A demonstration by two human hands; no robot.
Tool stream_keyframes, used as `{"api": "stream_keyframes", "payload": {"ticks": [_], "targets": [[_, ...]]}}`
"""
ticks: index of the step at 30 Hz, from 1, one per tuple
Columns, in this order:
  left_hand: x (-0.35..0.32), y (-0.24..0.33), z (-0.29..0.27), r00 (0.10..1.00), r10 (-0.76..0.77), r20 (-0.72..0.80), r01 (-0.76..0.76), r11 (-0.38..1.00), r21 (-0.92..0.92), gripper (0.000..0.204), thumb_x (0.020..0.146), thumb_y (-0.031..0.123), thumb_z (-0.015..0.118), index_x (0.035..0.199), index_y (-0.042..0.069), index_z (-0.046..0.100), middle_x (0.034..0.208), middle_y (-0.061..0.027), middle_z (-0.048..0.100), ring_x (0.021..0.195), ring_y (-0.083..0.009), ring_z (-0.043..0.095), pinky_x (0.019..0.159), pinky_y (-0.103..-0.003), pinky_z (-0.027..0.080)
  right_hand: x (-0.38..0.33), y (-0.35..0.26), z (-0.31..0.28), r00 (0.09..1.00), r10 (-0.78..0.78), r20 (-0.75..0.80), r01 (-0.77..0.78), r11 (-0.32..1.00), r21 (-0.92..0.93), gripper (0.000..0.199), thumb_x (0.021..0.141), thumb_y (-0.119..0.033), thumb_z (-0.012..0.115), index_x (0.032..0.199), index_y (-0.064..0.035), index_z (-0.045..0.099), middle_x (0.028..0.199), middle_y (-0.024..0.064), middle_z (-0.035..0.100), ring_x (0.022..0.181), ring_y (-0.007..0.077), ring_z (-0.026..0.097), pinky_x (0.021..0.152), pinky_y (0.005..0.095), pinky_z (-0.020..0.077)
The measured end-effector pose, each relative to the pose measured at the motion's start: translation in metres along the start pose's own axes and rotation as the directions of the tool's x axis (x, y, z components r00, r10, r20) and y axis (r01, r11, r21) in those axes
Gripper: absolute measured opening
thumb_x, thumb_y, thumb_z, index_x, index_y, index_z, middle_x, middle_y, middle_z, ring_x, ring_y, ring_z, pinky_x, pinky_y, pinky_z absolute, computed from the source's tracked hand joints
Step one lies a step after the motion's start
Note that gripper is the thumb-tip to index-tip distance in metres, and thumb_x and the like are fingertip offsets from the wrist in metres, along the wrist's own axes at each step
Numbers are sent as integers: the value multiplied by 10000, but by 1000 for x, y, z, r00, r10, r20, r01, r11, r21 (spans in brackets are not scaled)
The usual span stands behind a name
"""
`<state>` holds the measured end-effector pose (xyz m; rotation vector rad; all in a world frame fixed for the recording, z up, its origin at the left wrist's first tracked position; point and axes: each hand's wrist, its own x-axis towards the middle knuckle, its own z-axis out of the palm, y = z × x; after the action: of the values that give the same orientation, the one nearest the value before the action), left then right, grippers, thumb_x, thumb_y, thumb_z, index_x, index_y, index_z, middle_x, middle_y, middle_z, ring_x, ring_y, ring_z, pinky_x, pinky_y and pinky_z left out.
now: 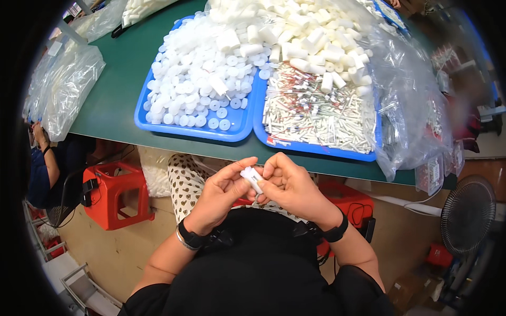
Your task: The person sits at a green workbench and repeatedly picks up small white plastic caps and cylindrical white components from blue trays. They insert the cylindrical components into the caps by hand, one at a time, and place the assembled units into a clear plastic bag on the table.
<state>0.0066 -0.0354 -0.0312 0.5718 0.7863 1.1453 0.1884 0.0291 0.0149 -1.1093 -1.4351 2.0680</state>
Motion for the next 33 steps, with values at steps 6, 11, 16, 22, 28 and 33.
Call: {"api": "stream_keyframes", "payload": {"ticks": [6,11,16,22,28,33], "targets": [[1,-3,-7,999,-35,-5,34,994,-102,337,980,93,581,1292,15,481,1120,-110,629,757,-90,612,676,-243,553,-1,-26,-31,766,-568,-303,-78,386,-919,245,894,-140,692,1060,-12,565,915,137,651,731,223,651,628,334,503],[-3,-3,-1,999,-22,34,26,991,-131,288,1007,151,542,1260,98,415,1105,-106,624,743,-79,583,652,-233,514,4,-23,-62,636,-717,-285,-357,54,-933,289,874,-185,698,1098,-28,605,913,128,649,854,314,601,755,427,467],[-2,5,0,998,-63,0,63,993,-99,248,1028,222,515,1228,76,488,998,-54,617,745,-76,556,661,-234,471,3,-26,-57,577,-784,-228,-104,207,-973,281,881,-70,670,1147,-11,600,967,148,638,853,297,617,752,390,490],[2,5,-11,999,42,-25,-47,947,-317,245,1035,235,508,1109,12,578,956,-49,617,801,-82,561,724,-229,464,-8,-16,-4,793,-602,96,394,386,-834,301,830,3,698,1111,12,591,980,158,621,802,279,615,705,364,502],[0,4,-5,988,85,-128,-116,958,-262,218,1036,192,500,1133,4,555,992,-51,608,822,-85,556,743,-241,462,3,6,14,792,-606,79,424,451,-786,279,819,11,700,1071,32,581,922,155,632,760,309,621,674,386,502],[-2,-8,-3,938,258,-231,-235,964,120,173,1036,155,492,1119,11,539,1035,-37,577,844,-66,528,774,-227,451,2,14,16,853,-520,36,378,570,-730,278,826,7,693,1076,34,576,933,169,640,797,332,634,688,391,510]]}}
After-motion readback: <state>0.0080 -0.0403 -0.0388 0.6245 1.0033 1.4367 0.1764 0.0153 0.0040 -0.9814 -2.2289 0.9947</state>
